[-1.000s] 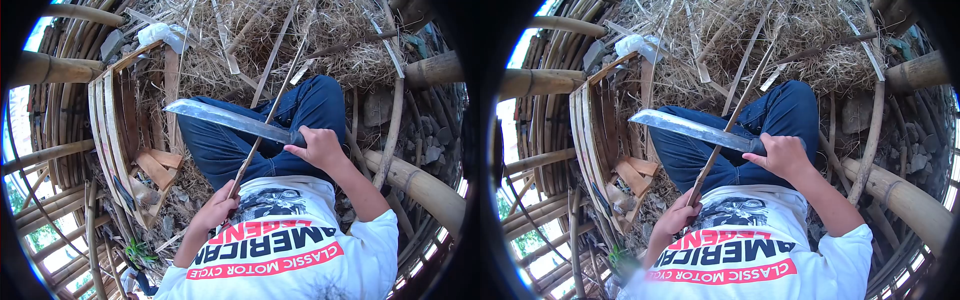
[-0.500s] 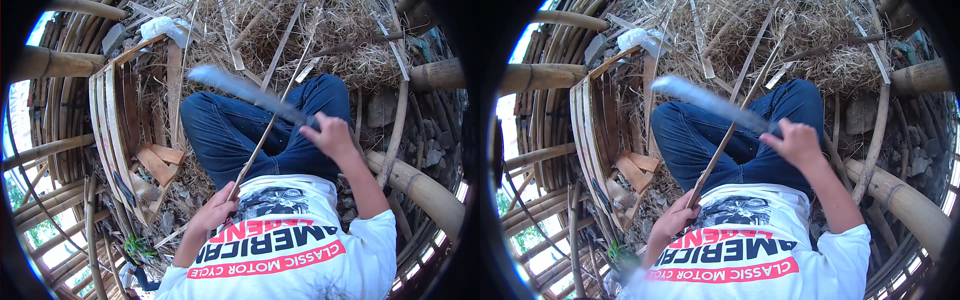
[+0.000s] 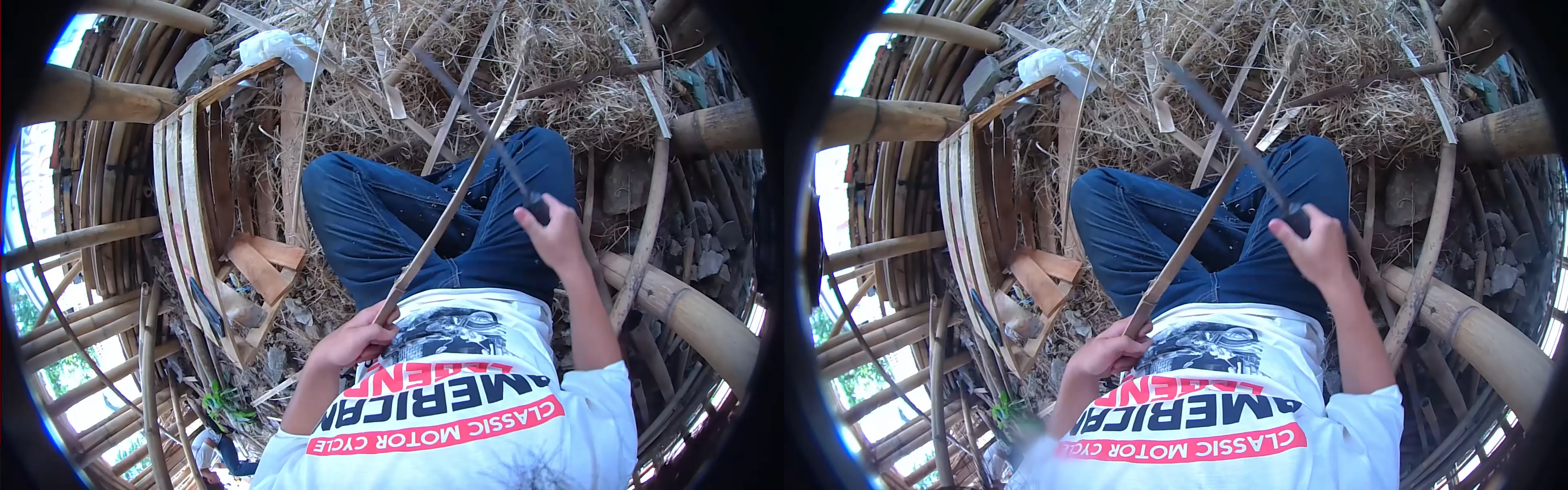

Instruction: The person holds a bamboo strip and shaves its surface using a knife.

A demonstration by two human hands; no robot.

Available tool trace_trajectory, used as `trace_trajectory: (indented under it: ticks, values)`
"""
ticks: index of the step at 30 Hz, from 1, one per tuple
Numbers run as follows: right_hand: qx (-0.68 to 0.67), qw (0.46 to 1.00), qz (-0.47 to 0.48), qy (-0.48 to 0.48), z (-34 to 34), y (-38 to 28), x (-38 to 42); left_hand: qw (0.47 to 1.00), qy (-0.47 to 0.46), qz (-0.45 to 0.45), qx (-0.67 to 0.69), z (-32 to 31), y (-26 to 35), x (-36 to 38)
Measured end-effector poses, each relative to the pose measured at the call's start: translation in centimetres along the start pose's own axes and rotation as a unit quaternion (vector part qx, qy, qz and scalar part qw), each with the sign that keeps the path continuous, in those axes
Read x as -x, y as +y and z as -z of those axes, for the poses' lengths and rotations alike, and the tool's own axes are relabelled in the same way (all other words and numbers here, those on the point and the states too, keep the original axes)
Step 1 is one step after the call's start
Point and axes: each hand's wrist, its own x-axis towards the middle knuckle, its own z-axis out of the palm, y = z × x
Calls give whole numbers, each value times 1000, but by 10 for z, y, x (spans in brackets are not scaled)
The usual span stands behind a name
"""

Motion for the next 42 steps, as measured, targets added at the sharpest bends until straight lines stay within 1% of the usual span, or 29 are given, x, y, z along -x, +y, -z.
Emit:
trace_trajectory:
  ticks: [1,2,4,6,7,8,10,11,15,17,18,20,22,24,26,28,30,32,33,34,35,36,38,40,42]
  values:
    - [-36,999,10,-20,-4,-5,10,999,-12,6,35,3,-3,-5]
    - [-21,999,-2,-42,-7,-15,20,999,-16,9,31,7,-3,-9]
    - [-63,994,9,-91,-17,-26,37,986,-110,28,119,16,-2,-14]
    - [-50,991,80,-92,-24,-43,46,986,-117,32,111,16,-2,-18]
    - [9,988,116,-104,-25,-49,46,982,-131,34,130,19,-4,-20]
    - [8,988,117,-105,-26,-54,45,977,-144,36,151,20,-6,-20]
    - [109,970,168,-140,-28,-61,42,979,-131,34,153,19,-7,-21]
    - [146,962,183,-142,-28,-62,39,980,-119,33,154,18,-8,-21]
    - [181,949,178,-187,-19,-66,33,988,-87,25,128,11,-10,-19]
    - [216,944,183,-172,-14,-65,28,998,-43,-2,41,5,-6,-18]
    - [215,943,184,-172,-12,-61,22,998,-42,-3,42,5,-6,-16]
    - [288,942,129,-117,-5,-47,4,999,-43,-10,11,6,-8,-13]
    - [273,956,70,-81,6,-24,-22,999,-42,-8,9,7,-10,-11]
    - [278,958,44,-56,17,-2,-48,999,-39,-5,-12,3,-8,-7]
    - [279,960,11,-36,31,13,-76,999,-43,-6,-5,0,-5,-6]
    - [264,964,20,-3,39,28,-97,999,-44,-9,4,0,-4,-6]
    - [260,965,18,-21,39,29,-102,997,-34,12,75,4,-4,-9]
    - [275,961,29,16,36,27,-95,994,-46,7,96,13,-6,-13]
    - [229,972,34,33,34,23,-85,990,-88,10,110,18,-8,-15]
    - [228,972,34,31,30,19,-74,984,-128,13,125,22,-11,-17]
    - [164,986,19,29,26,13,-61,984,-124,13,127,25,-11,-20]
    - [98,995,3,27,21,6,-46,978,-141,25,151,26,-11,-23]
    - [26,1000,9,-14,8,-14,-12,972,-157,38,171,32,-14,-29]
    - [20,997,71,-30,-15,-23,20,952,-202,45,226,35,-15,-37]
    - [36,990,107,-81,-23,-46,38,958,-191,52,208,29,-9,-36]
